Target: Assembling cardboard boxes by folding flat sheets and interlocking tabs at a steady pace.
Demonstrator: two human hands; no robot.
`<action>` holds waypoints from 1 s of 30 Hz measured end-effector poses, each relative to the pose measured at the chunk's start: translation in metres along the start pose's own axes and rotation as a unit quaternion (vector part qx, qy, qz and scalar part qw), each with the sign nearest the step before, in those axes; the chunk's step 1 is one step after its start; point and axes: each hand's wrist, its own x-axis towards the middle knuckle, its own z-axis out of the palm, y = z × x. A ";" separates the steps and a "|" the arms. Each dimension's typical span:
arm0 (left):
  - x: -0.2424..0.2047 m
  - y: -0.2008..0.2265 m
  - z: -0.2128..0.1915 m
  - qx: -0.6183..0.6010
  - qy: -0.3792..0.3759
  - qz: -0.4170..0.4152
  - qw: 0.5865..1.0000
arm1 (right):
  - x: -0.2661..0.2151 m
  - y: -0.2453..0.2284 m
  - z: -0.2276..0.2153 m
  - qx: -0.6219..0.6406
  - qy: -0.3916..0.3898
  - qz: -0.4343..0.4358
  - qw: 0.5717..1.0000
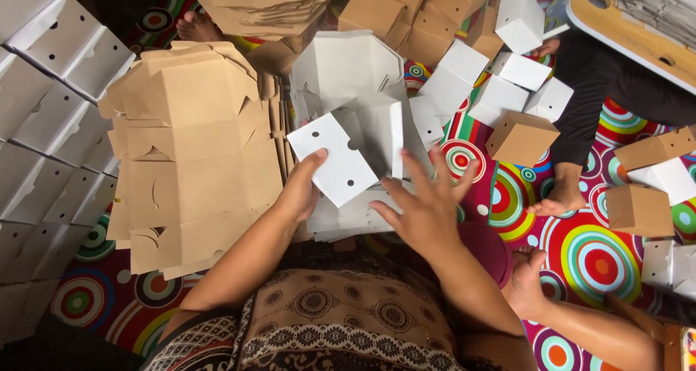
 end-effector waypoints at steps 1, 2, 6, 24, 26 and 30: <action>0.005 -0.010 -0.005 0.002 -0.001 -0.002 1.000 | -0.006 0.000 0.010 0.000 0.000 0.003 1.000; 0.010 -0.019 -0.010 -0.005 0.006 0.003 1.000 | -0.013 0.000 0.021 -0.003 0.003 0.004 1.000; 0.018 -0.026 -0.021 -0.095 0.033 -0.002 0.995 | -0.021 0.016 0.034 0.024 0.027 0.032 0.999; 0.007 -0.009 -0.020 -0.241 0.010 -0.130 0.962 | -0.019 0.083 0.022 0.139 0.119 0.302 0.936; 0.010 -0.007 -0.017 -0.239 0.007 -0.124 0.963 | -0.021 0.072 0.025 0.083 0.117 0.199 0.970; 0.015 -0.023 -0.019 -0.240 0.004 -0.142 0.960 | -0.011 0.019 0.030 0.080 0.036 0.064 0.994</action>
